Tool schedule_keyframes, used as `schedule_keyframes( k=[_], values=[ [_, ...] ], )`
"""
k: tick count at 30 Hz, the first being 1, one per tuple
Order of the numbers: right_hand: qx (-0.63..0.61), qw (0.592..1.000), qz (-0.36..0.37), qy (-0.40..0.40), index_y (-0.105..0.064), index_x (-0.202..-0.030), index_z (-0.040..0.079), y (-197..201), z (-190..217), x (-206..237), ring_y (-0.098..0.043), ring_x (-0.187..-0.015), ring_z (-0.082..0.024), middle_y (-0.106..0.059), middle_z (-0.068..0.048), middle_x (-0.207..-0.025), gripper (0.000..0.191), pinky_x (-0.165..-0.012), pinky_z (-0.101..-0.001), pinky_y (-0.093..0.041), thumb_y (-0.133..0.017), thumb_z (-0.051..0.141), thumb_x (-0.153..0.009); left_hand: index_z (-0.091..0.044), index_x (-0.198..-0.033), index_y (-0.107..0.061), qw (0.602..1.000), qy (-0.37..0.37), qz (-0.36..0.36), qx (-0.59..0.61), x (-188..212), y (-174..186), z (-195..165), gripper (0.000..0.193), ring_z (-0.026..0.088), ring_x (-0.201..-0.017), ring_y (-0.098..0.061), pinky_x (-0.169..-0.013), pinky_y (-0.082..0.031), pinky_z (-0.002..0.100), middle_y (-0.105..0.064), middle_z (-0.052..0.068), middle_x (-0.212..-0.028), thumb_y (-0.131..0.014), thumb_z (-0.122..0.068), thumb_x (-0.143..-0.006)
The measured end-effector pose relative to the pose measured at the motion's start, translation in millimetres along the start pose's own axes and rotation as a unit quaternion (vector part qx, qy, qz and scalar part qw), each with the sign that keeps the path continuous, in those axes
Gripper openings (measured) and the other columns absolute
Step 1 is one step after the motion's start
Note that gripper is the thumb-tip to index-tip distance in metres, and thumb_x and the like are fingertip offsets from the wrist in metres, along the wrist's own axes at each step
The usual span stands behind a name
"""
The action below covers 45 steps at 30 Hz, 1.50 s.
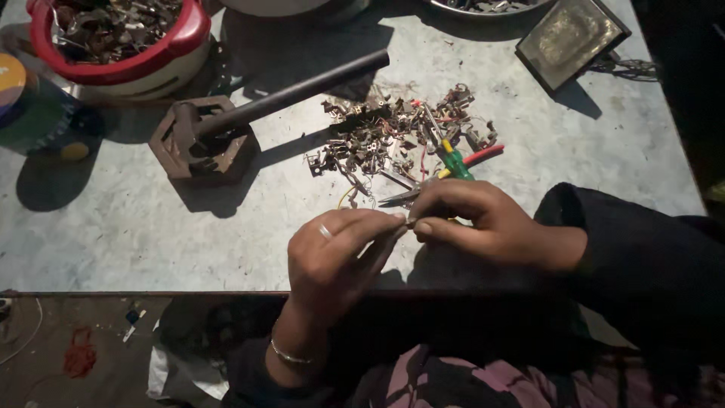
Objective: The person uses a hammer and pliers to manipulate small electronic components on a cluttered workbench. They repeatedly pick up small parts, strike them with the hammer, and use pliers to adjust or separate pieces, placing the results into a hexagonal container.
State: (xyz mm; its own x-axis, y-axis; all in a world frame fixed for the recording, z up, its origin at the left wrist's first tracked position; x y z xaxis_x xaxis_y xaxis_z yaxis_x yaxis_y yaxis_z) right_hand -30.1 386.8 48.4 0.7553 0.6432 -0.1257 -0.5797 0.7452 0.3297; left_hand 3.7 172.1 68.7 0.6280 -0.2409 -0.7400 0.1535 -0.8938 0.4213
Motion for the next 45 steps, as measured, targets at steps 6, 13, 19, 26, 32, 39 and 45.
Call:
schedule_keyframes(
  k=[6, 13, 19, 26, 32, 39, 45],
  values=[
    [-0.036, 0.999, -0.012, -0.039, -0.068, -0.110, 0.002, 0, -2, 4, -0.067, -0.088, -0.011, -0.066, -0.005, -0.100, 0.013, -0.076, -0.0269, -0.055, -0.065, 0.010, -0.101, -0.010, -0.106, -0.075, 1.000, -0.029, -0.002, -0.002, 2, -1, -1, 0.019, 0.019, -0.086, -0.076, -0.071, -0.060, 0.029, -0.075, 0.004, -0.099, -0.084, -0.006, -0.090],
    [-0.065, 0.996, -0.023, -0.050, -0.068, -0.115, 0.001, 0, -6, 2, -0.068, -0.092, -0.010, -0.066, -0.005, -0.106, 0.017, -0.078, -0.0260, -0.058, -0.064, 0.009, -0.100, -0.010, -0.109, -0.076, 0.999, -0.042, 0.001, -0.026, 1, -1, -4, 0.023, 0.019, -0.084, -0.074, -0.069, -0.058, 0.030, -0.075, 0.004, -0.099, -0.084, -0.006, -0.088],
    [-0.049, 0.998, -0.020, -0.038, -0.068, -0.115, 0.001, 0, -5, 5, -0.068, -0.091, -0.011, -0.067, -0.005, -0.105, 0.016, -0.078, -0.0261, -0.057, -0.063, 0.007, -0.101, -0.009, -0.108, -0.074, 1.000, -0.025, 0.004, 0.001, 1, -2, -3, 0.023, 0.019, -0.088, -0.076, -0.072, -0.060, 0.030, -0.075, 0.005, -0.100, -0.086, -0.009, -0.088],
    [0.021, 1.000, -0.006, 0.018, -0.068, -0.114, 0.002, -1, -1, 2, -0.069, -0.089, -0.012, -0.068, -0.006, -0.104, 0.014, -0.078, -0.0267, -0.056, -0.065, 0.007, -0.101, -0.009, -0.103, -0.074, 1.000, 0.010, -0.001, -0.004, 2, -3, -2, 0.022, 0.021, -0.090, -0.076, -0.076, -0.061, 0.032, -0.075, 0.006, -0.098, -0.086, -0.006, -0.085],
    [0.098, 0.990, -0.032, 0.099, -0.066, -0.119, 0.003, -2, 10, 4, -0.069, -0.107, -0.021, -0.070, -0.009, -0.115, 0.023, -0.092, -0.0331, -0.054, -0.072, 0.008, -0.097, -0.008, -0.104, -0.077, 1.000, 0.027, 0.001, 0.004, 0, -3, -7, 0.021, 0.021, -0.091, -0.077, -0.078, -0.062, 0.031, -0.075, 0.007, -0.100, -0.084, -0.003, -0.084],
    [0.136, 0.986, -0.025, 0.090, -0.069, -0.110, 0.004, 0, 13, 1, -0.071, -0.100, -0.022, -0.072, -0.008, -0.105, 0.016, -0.089, -0.0335, -0.054, -0.073, 0.008, -0.095, -0.009, -0.103, -0.075, 1.000, 0.012, 0.014, 0.015, -1, -2, -4, 0.022, 0.022, -0.089, -0.076, -0.076, -0.059, 0.032, -0.075, 0.006, -0.098, -0.085, -0.005, -0.084],
    [0.141, 0.982, -0.050, 0.112, -0.069, -0.113, 0.003, 0, 12, 2, -0.071, -0.103, -0.025, -0.072, -0.010, -0.109, 0.022, -0.091, -0.0356, -0.055, -0.075, 0.007, -0.092, -0.008, -0.098, -0.073, 0.995, 0.080, 0.033, 0.051, -1, -3, -1, 0.016, 0.021, -0.085, -0.076, -0.073, -0.059, 0.031, -0.076, 0.007, -0.095, -0.082, -0.005, -0.086]
  ],
)
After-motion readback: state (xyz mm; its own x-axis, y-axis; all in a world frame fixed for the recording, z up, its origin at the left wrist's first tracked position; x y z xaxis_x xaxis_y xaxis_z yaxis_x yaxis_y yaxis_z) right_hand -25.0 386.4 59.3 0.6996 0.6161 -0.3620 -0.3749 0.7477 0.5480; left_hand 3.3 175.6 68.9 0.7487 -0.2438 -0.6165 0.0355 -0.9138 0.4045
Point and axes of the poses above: each hand's wrist, its own x-axis away from the middle knuckle, its own y-axis out of the back of the hand, z = x × y, the point moved 3 cm from there along -x, towards the middle knuckle
